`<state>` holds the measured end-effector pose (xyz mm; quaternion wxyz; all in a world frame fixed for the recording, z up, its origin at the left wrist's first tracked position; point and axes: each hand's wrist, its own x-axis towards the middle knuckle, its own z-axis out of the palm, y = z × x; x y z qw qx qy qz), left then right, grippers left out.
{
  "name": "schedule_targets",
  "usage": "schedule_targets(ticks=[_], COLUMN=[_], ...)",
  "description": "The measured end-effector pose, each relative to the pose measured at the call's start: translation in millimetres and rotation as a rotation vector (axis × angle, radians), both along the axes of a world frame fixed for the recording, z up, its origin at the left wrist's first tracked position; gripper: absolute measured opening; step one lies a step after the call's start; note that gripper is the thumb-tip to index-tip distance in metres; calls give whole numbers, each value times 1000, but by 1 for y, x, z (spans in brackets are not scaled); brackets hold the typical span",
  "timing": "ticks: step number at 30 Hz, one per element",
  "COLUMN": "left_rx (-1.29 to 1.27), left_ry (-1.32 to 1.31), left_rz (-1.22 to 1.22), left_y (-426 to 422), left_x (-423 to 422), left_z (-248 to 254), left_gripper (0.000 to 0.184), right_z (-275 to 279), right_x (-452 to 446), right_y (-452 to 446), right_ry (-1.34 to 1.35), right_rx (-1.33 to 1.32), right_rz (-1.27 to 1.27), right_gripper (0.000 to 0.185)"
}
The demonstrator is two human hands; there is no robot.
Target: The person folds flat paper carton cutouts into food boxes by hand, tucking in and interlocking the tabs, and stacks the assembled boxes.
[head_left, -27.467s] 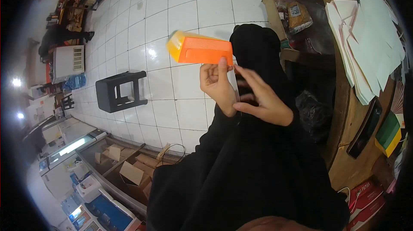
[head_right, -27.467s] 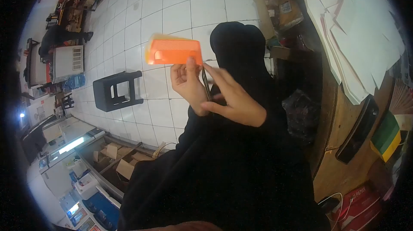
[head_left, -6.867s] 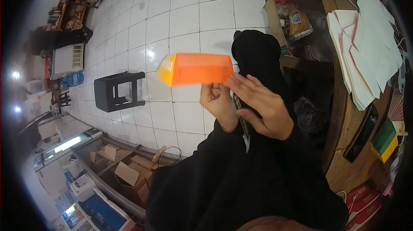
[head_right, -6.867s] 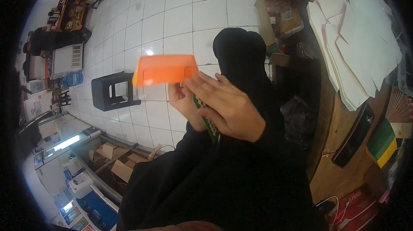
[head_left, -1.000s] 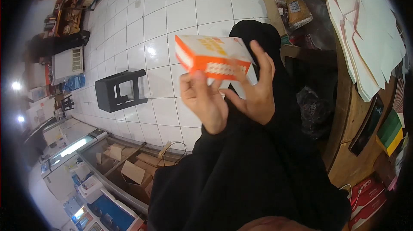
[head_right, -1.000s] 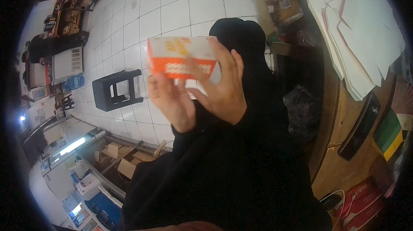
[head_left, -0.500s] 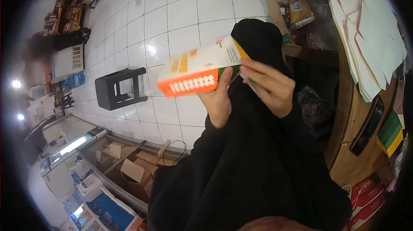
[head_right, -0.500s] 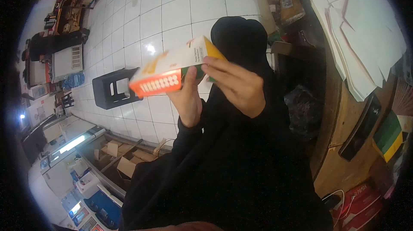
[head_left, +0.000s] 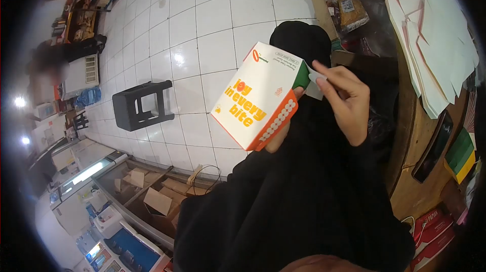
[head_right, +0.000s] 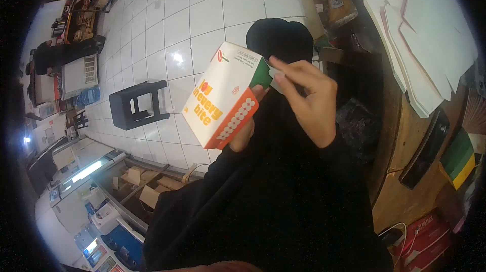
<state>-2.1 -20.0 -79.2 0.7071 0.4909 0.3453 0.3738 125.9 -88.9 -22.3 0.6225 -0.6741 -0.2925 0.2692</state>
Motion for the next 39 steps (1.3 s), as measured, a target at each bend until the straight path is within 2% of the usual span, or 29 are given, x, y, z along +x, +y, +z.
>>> schedule_targets(ticks=[2,4,8,11,13,14,16,18,20,21,22,25,26,27,28,30,31,32,34,35,37,38,39], left_rx=[-77,-136,-215,-244,-265,-272,-271,-272,-268,-256,-241,-191,-154,-111,-111,683,853,1024,1086,1086,799,792,768], left_ry=[-27,-51,-79,-99,-115,-121,-116,-80,-32,-12,-14,-34,-54,-10,-9,462,581,703,685,687,742,740,616], left_rz=[-33,-67,-110,-90,-48,-30,0,17,15,7,3,7,12,46,46,-459,-483,-501,-427,-427,-520,-523,-268], left_y=[4,9,17,21,25,25,22,15,9,5,5,10,13,13,17,29,27,25,26,28,30,28,23], left_x=[0,-1,-4,-8,-12,-13,-10,-7,-4,1,5,7,8,8,7,5,9,14,14,11,6,7,12], left_z=[2,6,17,25,33,37,40,43,45,42,41,43,43,40,39,40,39,37,23,17,7,2,-2], left_gripper=[46,45,44,44,43,43,43,43,42,42,42,40,39,45,45,55,55,55,44,44,41,41,29], right_z=[5,11,4,8,12,14,17,14,10,5,10,-4,-10,-16,-22,-32,-37,-45,-57,-60,-61,-65,-71], right_x=[1,0,-5,0,4,4,3,0,-10,-15,-16,-13,-13,-13,-12,-10,-9,-3,3,3,3,4,4], right_y=[2,3,3,2,3,4,8,10,14,16,15,19,20,21,22,21,18,17,23,24,25,25,25], right_ry=[15,150,134,-9,-293,-293,-474,-544,-412,-318,-430,-735,-611,-485,-484,18,271,389,641,643,653,654,486], right_rx=[14,27,83,79,63,61,140,196,201,192,52,-35,27,86,86,155,113,107,140,141,51,45,70], right_rz=[-73,-73,-50,18,133,130,131,119,90,113,152,102,165,227,226,147,119,106,90,91,24,22,-9], right_gripper=[22,13,8,8,8,8,8,12,20,31,37,42,46,50,50,60,59,54,48,48,40,40,34])
